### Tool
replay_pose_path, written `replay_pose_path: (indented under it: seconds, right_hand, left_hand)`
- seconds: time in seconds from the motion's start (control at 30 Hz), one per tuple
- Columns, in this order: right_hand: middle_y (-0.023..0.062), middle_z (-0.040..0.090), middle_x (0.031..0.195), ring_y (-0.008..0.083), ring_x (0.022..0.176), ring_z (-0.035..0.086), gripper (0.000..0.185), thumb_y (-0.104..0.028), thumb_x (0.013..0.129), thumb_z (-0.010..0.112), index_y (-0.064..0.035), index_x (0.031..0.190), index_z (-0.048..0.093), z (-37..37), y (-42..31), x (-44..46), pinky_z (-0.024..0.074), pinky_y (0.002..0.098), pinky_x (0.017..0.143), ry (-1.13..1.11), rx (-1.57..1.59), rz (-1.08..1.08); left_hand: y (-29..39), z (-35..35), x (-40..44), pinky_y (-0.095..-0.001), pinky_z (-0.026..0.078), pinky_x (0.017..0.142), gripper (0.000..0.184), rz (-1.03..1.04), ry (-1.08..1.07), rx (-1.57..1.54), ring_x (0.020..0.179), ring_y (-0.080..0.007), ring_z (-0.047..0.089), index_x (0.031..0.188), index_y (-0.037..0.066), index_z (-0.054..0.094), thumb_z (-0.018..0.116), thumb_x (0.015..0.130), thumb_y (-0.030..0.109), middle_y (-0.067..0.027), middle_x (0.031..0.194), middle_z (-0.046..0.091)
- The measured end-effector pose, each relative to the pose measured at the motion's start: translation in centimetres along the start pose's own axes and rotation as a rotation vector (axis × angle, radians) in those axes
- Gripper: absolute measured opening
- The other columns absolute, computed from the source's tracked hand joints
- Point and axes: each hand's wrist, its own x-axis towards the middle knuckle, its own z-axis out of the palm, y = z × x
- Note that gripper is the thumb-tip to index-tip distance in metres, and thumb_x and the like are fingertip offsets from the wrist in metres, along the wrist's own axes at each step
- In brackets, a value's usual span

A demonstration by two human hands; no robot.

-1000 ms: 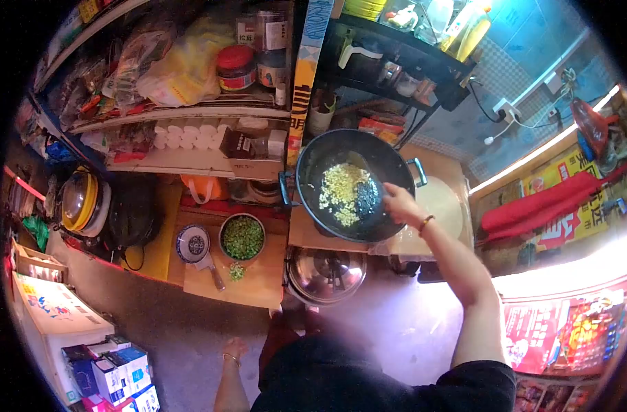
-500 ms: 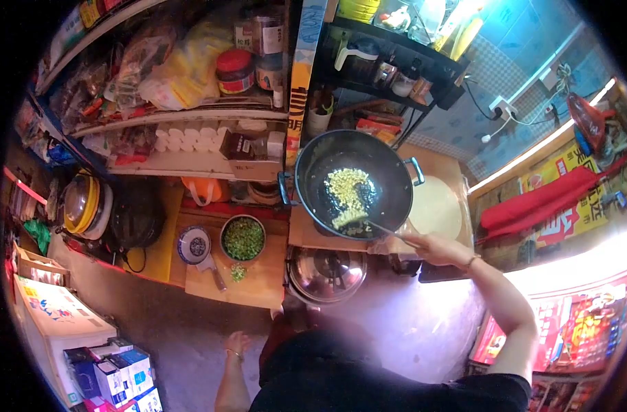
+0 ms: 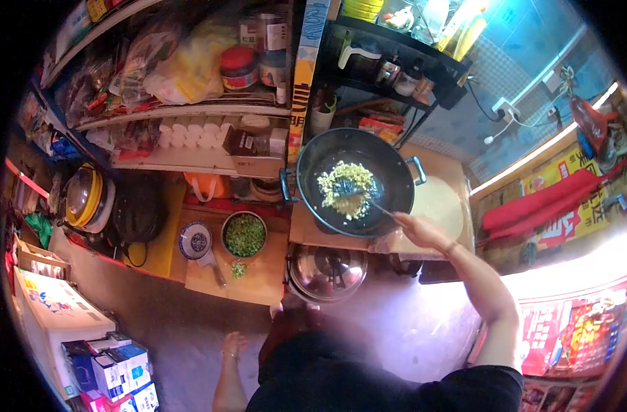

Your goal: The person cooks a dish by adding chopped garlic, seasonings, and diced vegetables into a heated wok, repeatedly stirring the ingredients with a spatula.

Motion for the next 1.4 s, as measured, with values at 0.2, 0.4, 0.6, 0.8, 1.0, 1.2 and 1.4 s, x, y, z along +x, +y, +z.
replay_pose_path:
  seconds: [0.2,0.4,0.6,0.8,1.0,1.2,1.4]
  right_hand:
    - [0.0242,0.060,0.085,0.0381,0.076,0.060,0.035,-0.011,0.084,0.046,-0.0105,0.119,0.051,-0.5,0.4,-2.5,0.0469,0.0441,0.069,-0.113,-0.043,-0.103]
    - [0.0263,0.060,0.082,0.0413,0.077,0.059,0.038,-0.006,0.080,0.045,-0.0081,0.118,0.049,0.5,1.7,5.7,0.0461,0.0476,0.069,0.174,0.024,-0.024]
    - [0.0259,0.060,0.084,0.0416,0.077,0.058,0.042,-0.005,0.078,0.044,-0.0106,0.120,0.049,0.9,2.4,0.9,0.0455,0.0488,0.071,0.125,-0.032,0.021]
    - [0.0234,0.060,0.089,0.0405,0.081,0.059,0.039,-0.010,0.082,0.044,-0.0120,0.120,0.050,-3.2,0.4,-5.1,0.0457,0.0476,0.071,-0.198,-0.082,-0.018]
    - [0.0241,0.060,0.090,0.0409,0.082,0.058,0.038,-0.010,0.083,0.044,-0.0120,0.120,0.050,0.3,1.2,3.1,0.0460,0.0473,0.072,0.115,-0.008,-0.072]
    - [0.0229,0.060,0.098,0.0395,0.088,0.058,0.041,-0.009,0.082,0.047,-0.0097,0.123,0.048,1.0,-0.2,3.2,0.0461,0.0435,0.078,-0.018,-0.042,0.033]
    - [0.0210,0.061,0.098,0.0378,0.088,0.059,0.041,-0.010,0.083,0.045,-0.0120,0.124,0.049,-4.1,0.6,-5.6,0.0454,0.0437,0.079,-0.165,-0.013,-0.065]
  left_hand:
    - [-1.2,-0.3,0.4,-0.0337,0.052,0.055,0.024,-0.083,0.066,0.164,0.068,-0.0227,0.062,0.102,0.007,0.055,0.051,0.088,0.026,-0.0118,0.087,0.061]
    - [0.4,2.0,-0.7,-0.0347,0.052,0.055,0.024,-0.027,0.058,0.095,0.069,-0.0220,0.062,0.105,0.008,0.053,0.050,0.089,0.026,-0.0109,0.085,0.061]
    - [3.5,4.8,-1.6,-0.0374,0.051,0.061,0.027,-0.009,-0.003,0.136,0.073,-0.0228,0.061,0.103,0.006,0.053,0.054,0.086,0.027,-0.0114,0.087,0.060]
    - [3.1,5.2,0.5,-0.0360,0.053,0.056,0.024,-0.088,-0.013,0.218,0.068,-0.0239,0.062,0.105,0.005,0.052,0.049,0.090,0.024,-0.0124,0.088,0.060]
    - [4.2,6.7,-0.3,-0.0340,0.053,0.058,0.025,-0.021,-0.031,0.153,0.070,-0.0235,0.062,0.104,0.004,0.052,0.050,0.089,0.023,-0.0132,0.086,0.059]
    - [2.7,5.9,-1.0,-0.0372,0.054,0.062,0.026,-0.036,-0.033,0.176,0.071,-0.0263,0.062,0.104,0.002,0.051,0.050,0.088,0.022,-0.0149,0.088,0.059]
    - [-1.1,1.9,1.6,-0.0364,0.052,0.055,0.021,0.034,-0.127,0.346,0.064,-0.0230,0.061,0.101,0.005,0.054,0.048,0.090,0.021,-0.0114,0.081,0.060]
